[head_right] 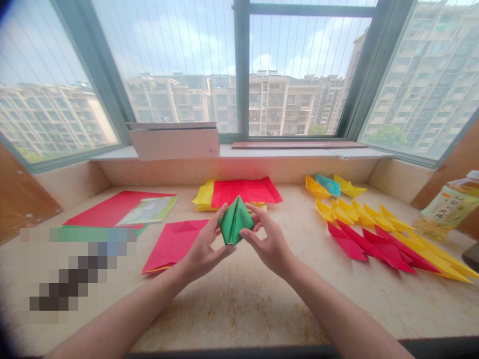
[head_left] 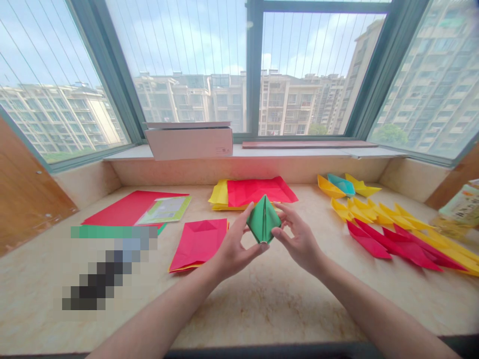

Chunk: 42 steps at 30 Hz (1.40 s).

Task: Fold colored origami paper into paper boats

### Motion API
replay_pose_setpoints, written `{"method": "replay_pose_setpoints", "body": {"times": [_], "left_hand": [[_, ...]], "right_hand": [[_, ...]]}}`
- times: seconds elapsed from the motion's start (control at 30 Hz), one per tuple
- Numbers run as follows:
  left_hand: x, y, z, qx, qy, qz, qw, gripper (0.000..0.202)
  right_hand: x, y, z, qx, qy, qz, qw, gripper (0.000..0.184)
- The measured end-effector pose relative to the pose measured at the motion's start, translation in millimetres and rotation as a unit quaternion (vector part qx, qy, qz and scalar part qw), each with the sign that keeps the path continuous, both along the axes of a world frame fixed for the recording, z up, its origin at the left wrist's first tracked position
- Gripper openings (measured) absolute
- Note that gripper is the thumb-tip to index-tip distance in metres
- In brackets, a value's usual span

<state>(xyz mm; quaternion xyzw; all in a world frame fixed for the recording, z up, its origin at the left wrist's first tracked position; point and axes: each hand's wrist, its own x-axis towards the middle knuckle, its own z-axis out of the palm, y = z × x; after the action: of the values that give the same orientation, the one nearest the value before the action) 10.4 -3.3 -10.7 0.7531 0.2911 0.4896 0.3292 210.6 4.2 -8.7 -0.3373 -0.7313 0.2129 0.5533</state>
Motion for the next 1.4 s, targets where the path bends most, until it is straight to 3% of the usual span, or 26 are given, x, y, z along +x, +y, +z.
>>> {"method": "replay_pose_setpoints", "body": {"times": [0.2, 0.33, 0.53, 0.63, 0.83, 1.07, 1.4], "left_hand": [[1.2, -1.5, 4.8, 0.011, 0.031, -0.018, 0.999, 0.068], [2.7, -4.5, 11.5, 0.003, 0.035, -0.018, 0.999, 0.052], [3.7, -0.9, 8.6, -0.07, 0.043, -0.003, 0.997, 0.055], [2.8, 0.9, 6.9, -0.073, 0.041, -0.007, 0.996, 0.058], [2.0, 1.2, 7.8, -0.094, 0.013, -0.042, 0.995, 0.051], [3.6, 0.8, 5.6, -0.115, 0.001, -0.046, 0.992, 0.048], [3.0, 2.4, 4.6, -0.168, -0.032, -0.096, 0.981, 0.049]], "right_hand": [[10.8, 1.5, 4.7, 0.064, -0.112, 0.038, 0.991, 0.058], [20.6, 4.2, 8.6, 0.069, -0.192, 0.054, 0.978, 0.066], [24.0, 6.0, 10.2, 0.09, -0.27, 0.005, 0.959, 0.065], [20.4, 4.2, 10.1, 0.104, -0.26, -0.012, 0.96, 0.061], [17.2, 4.5, 4.3, 0.114, -0.205, 0.064, 0.97, 0.044], [20.9, 4.0, 9.6, 0.108, -0.221, 0.076, 0.966, 0.032], [18.4, -1.1, 11.2, 0.059, -0.201, 0.065, 0.976, 0.033]]}}
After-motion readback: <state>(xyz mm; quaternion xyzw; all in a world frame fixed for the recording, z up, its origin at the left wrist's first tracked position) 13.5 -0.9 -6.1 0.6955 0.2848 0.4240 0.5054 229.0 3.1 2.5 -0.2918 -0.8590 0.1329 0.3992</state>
